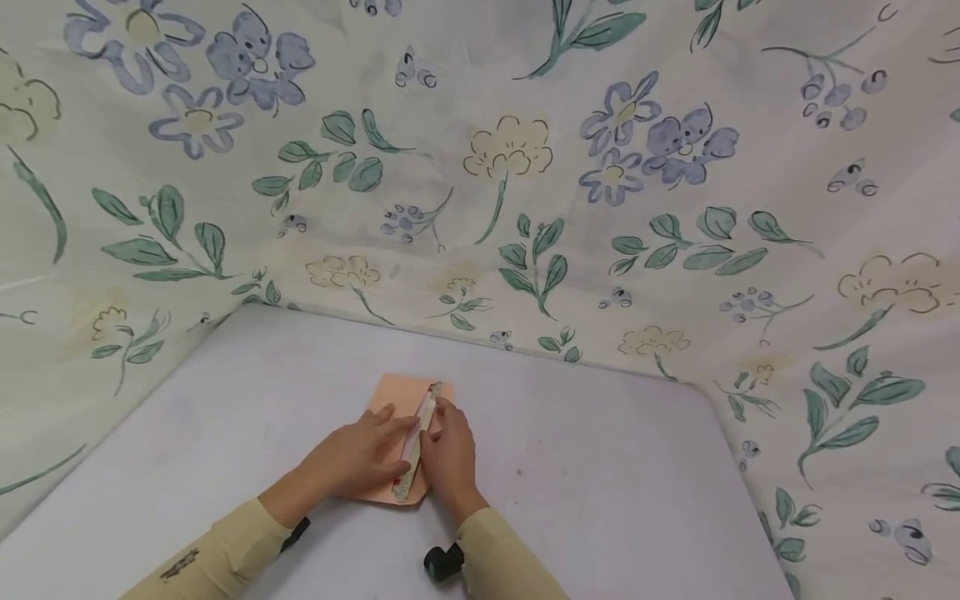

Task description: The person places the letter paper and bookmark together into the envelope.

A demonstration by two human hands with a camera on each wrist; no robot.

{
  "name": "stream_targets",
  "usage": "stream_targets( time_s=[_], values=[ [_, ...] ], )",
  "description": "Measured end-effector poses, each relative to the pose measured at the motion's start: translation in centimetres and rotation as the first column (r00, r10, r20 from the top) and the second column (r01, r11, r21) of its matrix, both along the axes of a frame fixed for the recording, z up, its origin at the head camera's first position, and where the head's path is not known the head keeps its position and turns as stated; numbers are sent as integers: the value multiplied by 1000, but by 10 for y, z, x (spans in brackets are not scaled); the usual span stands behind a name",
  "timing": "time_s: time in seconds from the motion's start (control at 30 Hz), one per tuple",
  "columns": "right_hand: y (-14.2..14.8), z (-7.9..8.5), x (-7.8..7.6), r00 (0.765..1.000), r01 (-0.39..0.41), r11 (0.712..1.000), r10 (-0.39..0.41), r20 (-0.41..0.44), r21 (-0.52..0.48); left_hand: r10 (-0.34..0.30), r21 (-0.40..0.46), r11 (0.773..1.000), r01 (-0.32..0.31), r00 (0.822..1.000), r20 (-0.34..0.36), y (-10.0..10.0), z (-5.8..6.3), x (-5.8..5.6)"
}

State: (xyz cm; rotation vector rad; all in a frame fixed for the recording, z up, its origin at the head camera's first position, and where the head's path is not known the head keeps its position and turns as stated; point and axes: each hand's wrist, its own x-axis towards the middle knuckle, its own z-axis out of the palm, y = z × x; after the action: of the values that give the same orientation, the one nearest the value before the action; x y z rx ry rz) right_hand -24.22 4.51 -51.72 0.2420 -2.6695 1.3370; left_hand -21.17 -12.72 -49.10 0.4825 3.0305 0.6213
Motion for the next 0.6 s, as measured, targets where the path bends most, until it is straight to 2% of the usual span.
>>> stream_targets(
  time_s=[0.1,0.3,0.6],
  values=[
    [3,1,2,1000,-3,1000,3,-9,-6,1,-5,1000,-1,1000,-4,1,-1,-1],
    [1,-1,2,998,-64,998,64,13,-26,7,15,1000,-7,1000,10,-1,-4,-1],
    [-2,-2,0,998,-64,997,65,18,-39,-12,11,1000,12,1000,-16,-1,-2,-1]
  ],
)
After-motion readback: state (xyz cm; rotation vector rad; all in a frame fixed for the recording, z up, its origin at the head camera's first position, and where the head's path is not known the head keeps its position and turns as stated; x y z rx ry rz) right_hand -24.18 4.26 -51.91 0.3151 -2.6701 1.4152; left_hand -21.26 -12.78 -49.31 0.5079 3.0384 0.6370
